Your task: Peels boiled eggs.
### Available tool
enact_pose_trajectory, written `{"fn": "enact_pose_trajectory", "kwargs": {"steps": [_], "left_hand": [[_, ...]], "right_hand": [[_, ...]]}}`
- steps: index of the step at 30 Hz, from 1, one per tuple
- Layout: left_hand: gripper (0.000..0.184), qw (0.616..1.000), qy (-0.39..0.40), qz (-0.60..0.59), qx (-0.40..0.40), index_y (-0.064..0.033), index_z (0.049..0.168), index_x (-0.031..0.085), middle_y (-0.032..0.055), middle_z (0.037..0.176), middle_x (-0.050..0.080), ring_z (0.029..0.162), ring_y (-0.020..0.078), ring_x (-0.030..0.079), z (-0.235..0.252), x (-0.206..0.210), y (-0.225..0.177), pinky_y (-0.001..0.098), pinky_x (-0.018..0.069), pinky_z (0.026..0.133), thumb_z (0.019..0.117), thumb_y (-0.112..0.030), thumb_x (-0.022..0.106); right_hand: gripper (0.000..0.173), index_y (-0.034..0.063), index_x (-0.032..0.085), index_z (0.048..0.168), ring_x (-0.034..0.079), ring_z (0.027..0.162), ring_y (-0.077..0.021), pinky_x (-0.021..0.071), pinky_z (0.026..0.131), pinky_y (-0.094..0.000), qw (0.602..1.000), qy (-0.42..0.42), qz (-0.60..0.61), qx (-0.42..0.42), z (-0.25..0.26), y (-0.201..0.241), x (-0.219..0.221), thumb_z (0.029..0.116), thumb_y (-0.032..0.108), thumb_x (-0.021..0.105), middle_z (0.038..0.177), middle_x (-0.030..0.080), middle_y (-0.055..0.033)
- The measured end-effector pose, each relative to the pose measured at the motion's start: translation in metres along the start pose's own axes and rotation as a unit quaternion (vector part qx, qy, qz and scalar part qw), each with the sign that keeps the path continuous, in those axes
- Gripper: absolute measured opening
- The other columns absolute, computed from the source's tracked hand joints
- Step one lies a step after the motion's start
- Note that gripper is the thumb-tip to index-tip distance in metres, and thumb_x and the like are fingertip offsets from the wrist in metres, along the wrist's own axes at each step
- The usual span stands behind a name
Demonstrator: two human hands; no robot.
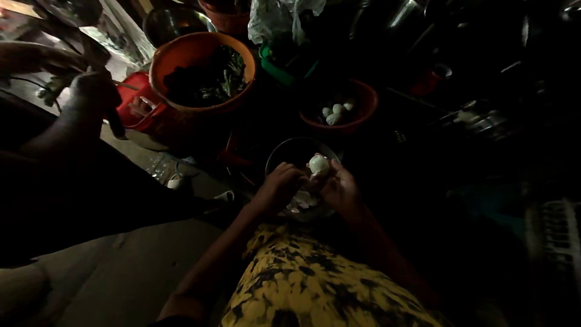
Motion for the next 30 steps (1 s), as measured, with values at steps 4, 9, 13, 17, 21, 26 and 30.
{"fn": "enact_pose_trajectory", "kwargs": {"steps": [4, 9, 13, 17, 21, 26, 30], "left_hand": [[0.021, 1.000, -0.002, 0.010, -0.007, -0.0019, 0.103, 0.070, 0.0083, 0.096, 0.068, 0.097, 0.0173, 0.063, -0.003, -0.004, 0.007, 0.0312, 0.0521, 0.090, 0.1047, -0.017, 0.056], [0.024, 0.997, 0.031, 0.064, -0.021, -0.0029, 0.106, 0.072, 0.0108, 0.100, 0.070, 0.098, 0.0227, 0.065, -0.007, 0.001, 0.016, 0.0383, 0.0529, 0.092, 0.1052, -0.019, 0.055], [0.030, 0.962, 0.171, 0.183, -0.113, -0.0027, 0.127, 0.068, 0.0186, 0.123, 0.068, 0.122, 0.0351, 0.062, -0.011, 0.017, 0.033, 0.0491, 0.0467, 0.107, 0.1052, -0.012, 0.050], [0.049, 0.918, 0.271, 0.218, -0.190, 0.0036, 0.149, 0.045, 0.0232, 0.150, 0.050, 0.140, 0.0388, 0.048, -0.010, 0.033, 0.041, 0.0504, 0.0347, 0.119, 0.1007, 0.003, 0.049], [0.030, 0.949, 0.195, 0.156, -0.194, -0.0015, 0.127, 0.067, 0.0194, 0.125, 0.068, 0.114, 0.0362, 0.067, -0.001, 0.028, 0.030, 0.0526, 0.0518, 0.100, 0.1023, -0.003, 0.051], [0.029, 0.972, 0.060, 0.216, -0.071, -0.0027, 0.094, 0.072, 0.0114, 0.087, 0.072, 0.089, 0.0268, 0.071, 0.000, 0.023, 0.016, 0.0490, 0.0512, 0.097, 0.1017, -0.028, 0.061], [0.035, 0.974, 0.052, 0.219, -0.031, -0.0036, 0.134, 0.064, 0.0131, 0.134, 0.066, 0.129, 0.0287, 0.061, -0.002, 0.021, -0.011, 0.0481, 0.0444, 0.112, 0.1073, -0.020, 0.049]], "right_hand": [[0.044, 0.0065, 0.052, 0.138, 0.067, 0.073, -0.0150, 0.0581, 0.065, -0.0254, 1.000, -0.011, -0.010, -0.022, 0.005, 0.006, -0.008, 0.1121, 0.030, 0.025, 0.104, 0.067, -0.0119], [0.040, 0.0076, 0.054, 0.133, 0.063, 0.066, -0.0101, 0.0548, 0.059, -0.0215, 0.998, -0.038, -0.030, -0.051, 0.008, 0.013, -0.017, 0.1120, 0.029, 0.029, 0.099, 0.068, -0.0083], [0.035, 0.0075, 0.053, 0.135, 0.060, 0.065, -0.0084, 0.0518, 0.059, -0.0205, 0.995, -0.043, -0.048, -0.080, 0.009, 0.024, -0.023, 0.1110, 0.023, 0.032, 0.102, 0.067, -0.0080], [0.034, 0.0096, 0.055, 0.134, 0.060, 0.067, -0.0087, 0.0515, 0.059, -0.0221, 0.990, -0.061, -0.092, -0.085, 0.009, 0.032, -0.029, 0.1101, 0.024, 0.037, 0.103, 0.069, -0.0061], [0.033, 0.0101, 0.054, 0.138, 0.062, 0.069, -0.0083, 0.0535, 0.062, -0.0217, 0.981, -0.035, -0.169, -0.087, 0.002, 0.034, -0.024, 0.1098, 0.021, 0.041, 0.102, 0.069, -0.0053], [0.035, 0.0089, 0.050, 0.140, 0.066, 0.078, -0.0113, 0.0560, 0.069, -0.0242, 0.965, -0.015, -0.253, -0.068, -0.003, 0.029, -0.022, 0.1091, 0.024, 0.045, 0.106, 0.069, -0.0072], [0.035, 0.0086, 0.051, 0.137, 0.068, 0.080, -0.0127, 0.0582, 0.071, -0.0266, 0.967, -0.010, -0.246, -0.070, -0.007, 0.028, -0.026, 0.1072, 0.026, 0.048, 0.104, 0.069, -0.0074]]}}
Point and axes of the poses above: each hand's wrist, its own z-axis towards the middle knuckle, its own x-axis out of the palm, y = z × x, the point moved 6 cm from there along z, towards the middle knuckle
